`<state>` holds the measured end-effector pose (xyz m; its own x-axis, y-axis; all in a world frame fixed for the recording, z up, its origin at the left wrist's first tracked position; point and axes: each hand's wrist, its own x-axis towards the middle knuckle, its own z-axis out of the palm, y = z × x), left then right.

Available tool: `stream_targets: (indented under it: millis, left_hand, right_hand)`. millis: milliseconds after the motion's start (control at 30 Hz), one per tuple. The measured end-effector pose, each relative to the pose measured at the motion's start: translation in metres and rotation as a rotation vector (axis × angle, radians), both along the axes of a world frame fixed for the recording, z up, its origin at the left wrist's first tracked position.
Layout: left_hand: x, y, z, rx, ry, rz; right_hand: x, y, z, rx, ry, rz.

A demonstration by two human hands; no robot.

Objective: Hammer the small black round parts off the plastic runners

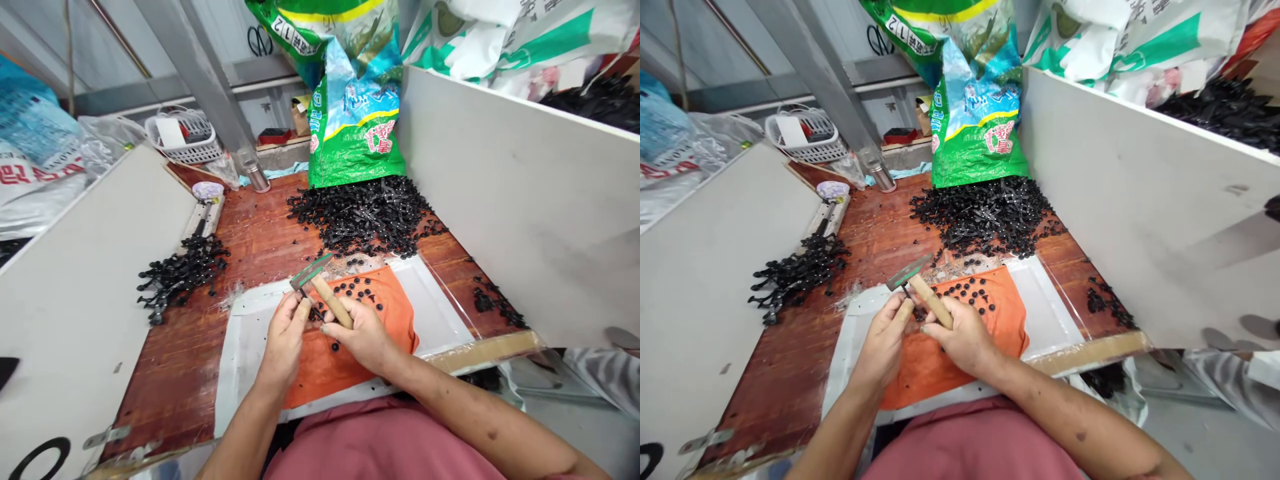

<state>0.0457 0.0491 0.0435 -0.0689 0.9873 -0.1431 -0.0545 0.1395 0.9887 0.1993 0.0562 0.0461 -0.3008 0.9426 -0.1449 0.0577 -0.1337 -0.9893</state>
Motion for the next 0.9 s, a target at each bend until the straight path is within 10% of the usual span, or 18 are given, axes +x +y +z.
stream_targets:
  millis: [300, 600, 900]
  left_hand:
    - [-0.064, 0.042, -0.008, 0.103, 0.757, -0.305]
    - [-0.052, 0.061, -0.024, 0.139, 0.958, -0.442]
    - [-0.045, 0.065, -0.032, 0.094, 1.046, -0.467]
  right_hand:
    - [0.079, 0.007, -0.007, 0.102, -0.184, -0.177]
    - [0.146, -0.009, -0.062, 0.039, -0.394, -0.269]
    - [0.152, -0.011, -0.069, 0.050, -0.447, -0.231]
